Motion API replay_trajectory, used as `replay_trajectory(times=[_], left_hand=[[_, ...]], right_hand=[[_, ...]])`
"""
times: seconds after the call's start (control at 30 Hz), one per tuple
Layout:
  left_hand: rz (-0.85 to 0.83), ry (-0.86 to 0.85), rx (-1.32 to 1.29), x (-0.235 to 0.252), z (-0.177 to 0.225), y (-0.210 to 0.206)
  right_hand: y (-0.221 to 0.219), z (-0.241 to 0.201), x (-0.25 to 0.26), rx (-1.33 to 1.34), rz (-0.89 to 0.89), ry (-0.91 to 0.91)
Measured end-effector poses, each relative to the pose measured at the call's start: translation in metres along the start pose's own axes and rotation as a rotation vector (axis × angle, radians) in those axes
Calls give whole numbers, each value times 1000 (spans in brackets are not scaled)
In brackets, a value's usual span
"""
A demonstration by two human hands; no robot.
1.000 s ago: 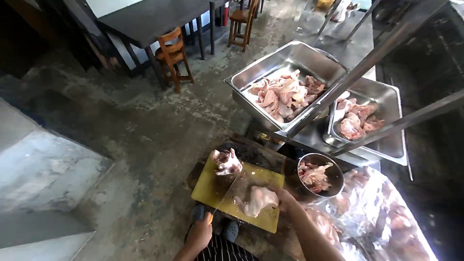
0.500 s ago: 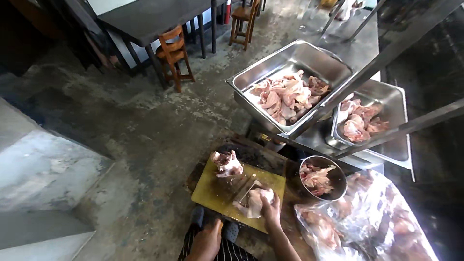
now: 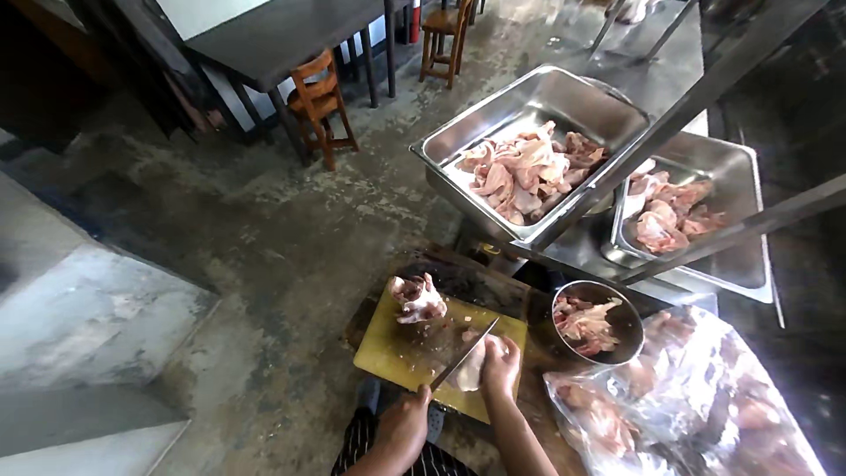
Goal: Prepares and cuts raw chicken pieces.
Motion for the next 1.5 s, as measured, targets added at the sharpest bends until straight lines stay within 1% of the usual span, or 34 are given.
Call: replay_trajectory(times=[0.2,0.33,0.4,0.47,0.53,0.63,0.7,0.77,0.8,0.9,1.0,1.07,1.17,1.33,1.43,1.5], left_hand=[[109,-97,-60,44,59,21],[58,-81,-130,69,80,27],[18,-115,-135,76,85,26],[23,-130,-125,78,79,19],[7,-115,-124,69,65,8],[-102,-40,-128,31,34,-5],[-131,5,-119,6,11,-11],[-146,44,-97,-9,2,-14],[-148,60,-93,-9,4,-15],[-124,29,-167,20,30,-16],[-6,-45,-287,67,55,-13],[13,-48,-337,81,61,-10],[-32,-66,-385,80,53,-17],[-139,-33,-308,45,15,-37],[-220,-10,-276,15,-21,-40],[-306,23,-255,-4,-46,-39]], right_hand=[[3,6,3,74,-3,-8],[8,10,0,98,22,-8],[14,13,0,97,28,7],[19,15,3,98,33,23],[22,17,2,106,39,28],[25,23,4,154,47,9],[26,23,2,154,26,26],[24,24,1,163,2,66],[22,27,-1,172,-12,81],[18,33,-11,154,-68,105],[17,42,-17,188,-118,134],[18,49,-16,244,-144,123],[19,53,-15,262,-166,69],[21,55,-13,253,-170,34],[22,46,-17,166,-162,27],[23,44,-16,122,-148,21]])
Point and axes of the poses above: each hand's wrist, its own x-axis towards the middle knuckle, its own y-axis out of the back of the hand, z = x × y, the point moved 10 cm from there along x, towards the middle knuckle, and after that the axes turned 3 degrees about y, right-handed, at the moved point
